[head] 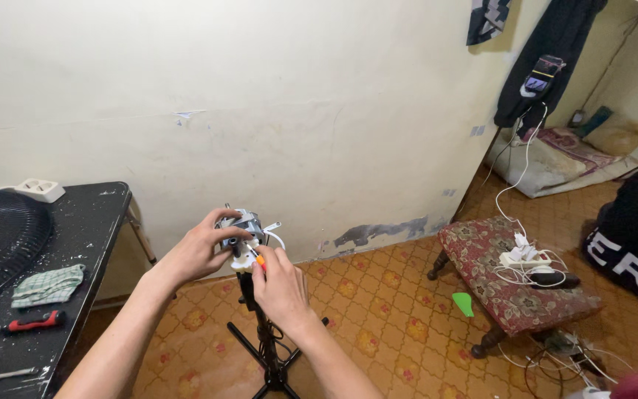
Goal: The person disassembles a fan motor mounted on a stand, removes a white plastic component, and uses a screwdriver to loosen and remove screws from the motor housing. The person places removed screws on a nearby table and continues adjusting the motor assembly.
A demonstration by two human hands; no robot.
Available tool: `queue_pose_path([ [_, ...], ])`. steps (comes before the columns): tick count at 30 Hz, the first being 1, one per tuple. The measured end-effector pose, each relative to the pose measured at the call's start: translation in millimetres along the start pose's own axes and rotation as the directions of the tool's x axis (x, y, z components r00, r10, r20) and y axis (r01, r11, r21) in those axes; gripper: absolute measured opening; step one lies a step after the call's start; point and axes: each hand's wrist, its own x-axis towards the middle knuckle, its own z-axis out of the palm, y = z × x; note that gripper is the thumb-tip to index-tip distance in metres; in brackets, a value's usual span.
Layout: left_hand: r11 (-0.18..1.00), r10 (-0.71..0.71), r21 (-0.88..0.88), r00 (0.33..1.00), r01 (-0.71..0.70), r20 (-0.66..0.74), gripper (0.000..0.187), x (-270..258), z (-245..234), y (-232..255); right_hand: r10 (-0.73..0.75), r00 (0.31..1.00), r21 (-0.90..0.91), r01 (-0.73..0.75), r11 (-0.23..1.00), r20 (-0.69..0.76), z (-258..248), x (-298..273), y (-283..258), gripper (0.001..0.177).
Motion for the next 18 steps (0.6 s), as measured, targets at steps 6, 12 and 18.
queue_pose_path([
  [6, 0.989, 0.118, -0.066, 0.976, -0.132, -0.182, 0.067, 6, 5, -6, 0.032, 0.999, 0.051, -0.034, 0.998, 0.041, -2, 6, -2, 0.032],
  [12, 0.999, -0.040, 0.012, 0.998, 0.041, -0.048, 0.058, 8, 4, -4, 0.092, 0.979, -0.042, -0.086, 0.995, 0.179, -14, 17, -5, 0.044],
  [18, 0.997, -0.004, -0.079, 0.986, -0.010, -0.165, 0.055, 4, 13, -9, 0.065, 0.967, -0.128, -0.034, 0.991, 0.248, -20, 35, -5, 0.029],
])
